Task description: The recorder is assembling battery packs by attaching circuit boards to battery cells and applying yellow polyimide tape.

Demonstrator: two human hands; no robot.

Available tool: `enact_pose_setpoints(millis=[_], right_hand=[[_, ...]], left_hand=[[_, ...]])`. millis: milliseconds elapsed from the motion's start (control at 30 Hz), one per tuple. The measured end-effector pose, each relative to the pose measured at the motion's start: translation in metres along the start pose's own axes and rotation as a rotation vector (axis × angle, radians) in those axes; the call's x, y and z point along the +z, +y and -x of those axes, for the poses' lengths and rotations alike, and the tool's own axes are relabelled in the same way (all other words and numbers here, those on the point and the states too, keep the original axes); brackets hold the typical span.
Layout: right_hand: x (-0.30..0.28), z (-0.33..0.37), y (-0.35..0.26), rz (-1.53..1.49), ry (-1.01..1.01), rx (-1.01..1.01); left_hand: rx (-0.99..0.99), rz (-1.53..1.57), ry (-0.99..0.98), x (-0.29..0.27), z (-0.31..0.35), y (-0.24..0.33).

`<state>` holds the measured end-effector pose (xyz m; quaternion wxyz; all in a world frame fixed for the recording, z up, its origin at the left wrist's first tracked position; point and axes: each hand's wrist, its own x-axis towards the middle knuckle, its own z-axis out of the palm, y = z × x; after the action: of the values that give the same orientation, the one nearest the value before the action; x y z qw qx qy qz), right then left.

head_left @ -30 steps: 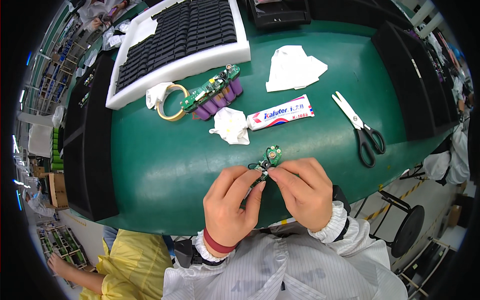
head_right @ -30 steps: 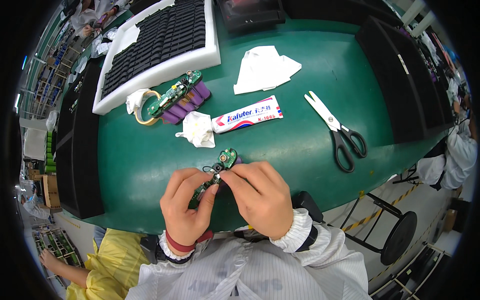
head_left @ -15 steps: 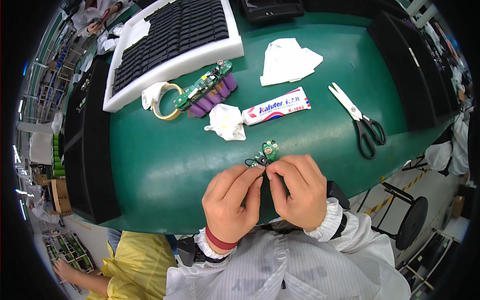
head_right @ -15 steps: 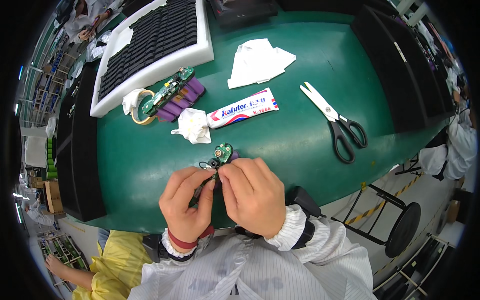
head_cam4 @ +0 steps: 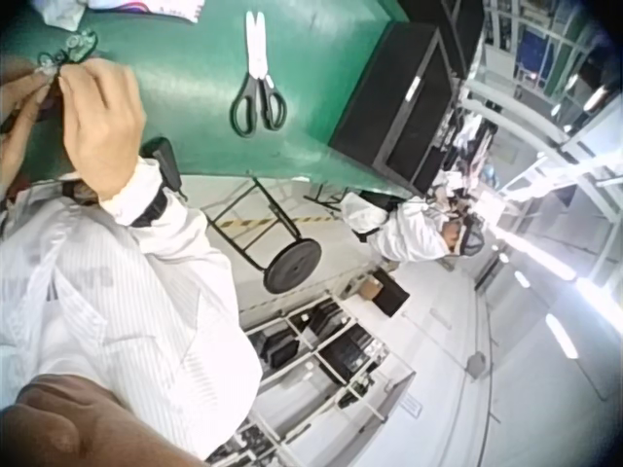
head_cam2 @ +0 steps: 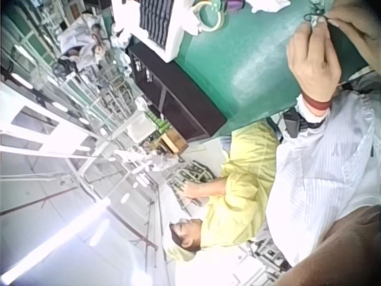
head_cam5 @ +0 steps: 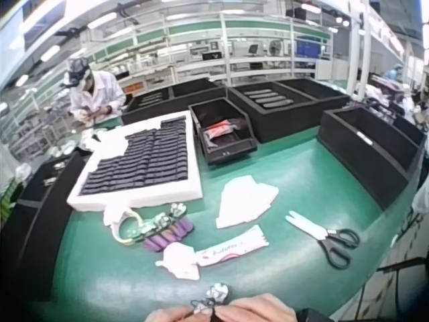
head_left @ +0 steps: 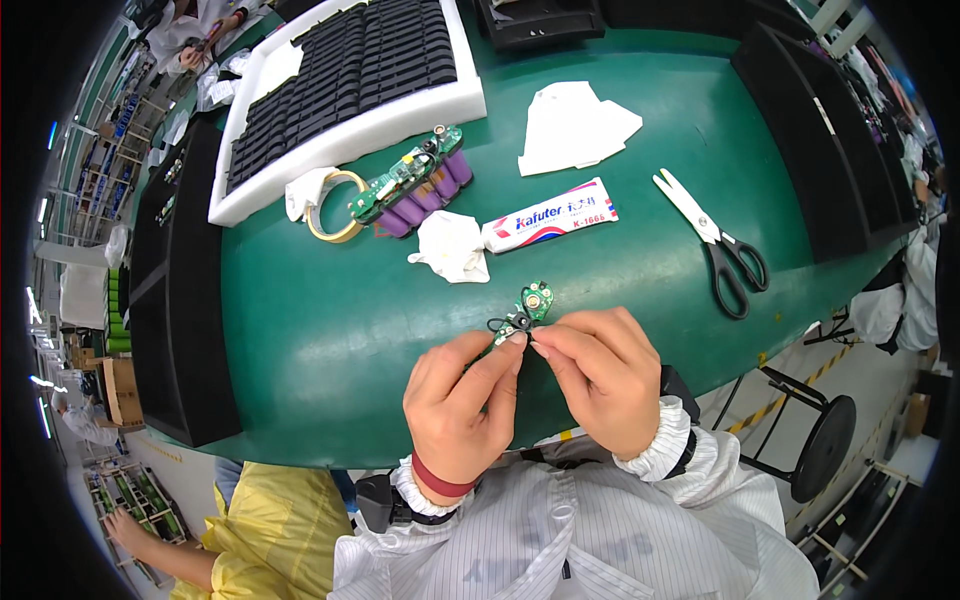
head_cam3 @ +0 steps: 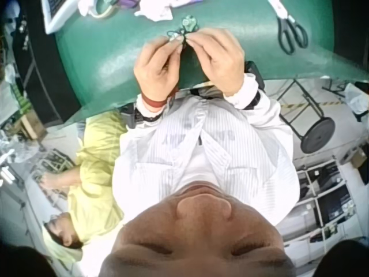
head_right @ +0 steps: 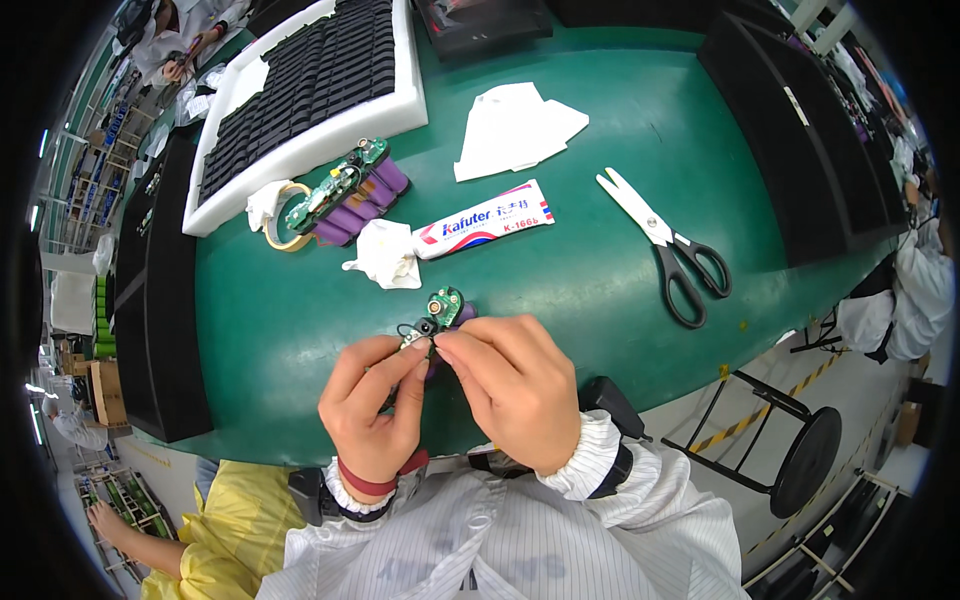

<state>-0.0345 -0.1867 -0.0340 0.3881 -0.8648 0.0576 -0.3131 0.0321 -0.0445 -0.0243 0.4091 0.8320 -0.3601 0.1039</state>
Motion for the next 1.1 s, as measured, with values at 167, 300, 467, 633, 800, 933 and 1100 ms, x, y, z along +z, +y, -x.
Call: enact_pose_setpoints(millis=[167, 300, 467, 633, 800, 933, 1100], right_hand=[[0.0036, -0.0009, 0.0009, 0.032, -0.037, -0.047], [0.0055, -0.0008, 0.0005, 0.033, -0.011, -0.037], [0.0056, -0.002, 0.0006, 0.039, -0.026, -0.039], [0.0056, -0.0033, -0.0002, 0.037, -0.03, -0.031], [0.0044, -0.0038, 0.0004, 0.036, -0.031, -0.033], [0.0031, -0.0045, 0.0, 0.031, -0.035, -0.036], [0.0002, -0.0049, 0.0017, 0.044, -0.057, -0.082]], left_hand=[[0.017, 0.016, 0.019, -0.0003, 0.0005, -0.0025], [-0.038, 0.061, 0.054, -0.0004, 0.0013, -0.0023], [-0.032, 0.052, 0.015, -0.0041, -0.0008, -0.0016], [-0.039, 0.057, 0.011, -0.0033, -0.0006, -0.0028], [-0.023, 0.035, 0.005, -0.0035, -0.0024, -0.0012], [0.035, -0.042, -0.008, -0.0052, -0.0053, -0.003], [0.064, -0.069, -0.014, -0.0048, -0.0057, -0.0053]])
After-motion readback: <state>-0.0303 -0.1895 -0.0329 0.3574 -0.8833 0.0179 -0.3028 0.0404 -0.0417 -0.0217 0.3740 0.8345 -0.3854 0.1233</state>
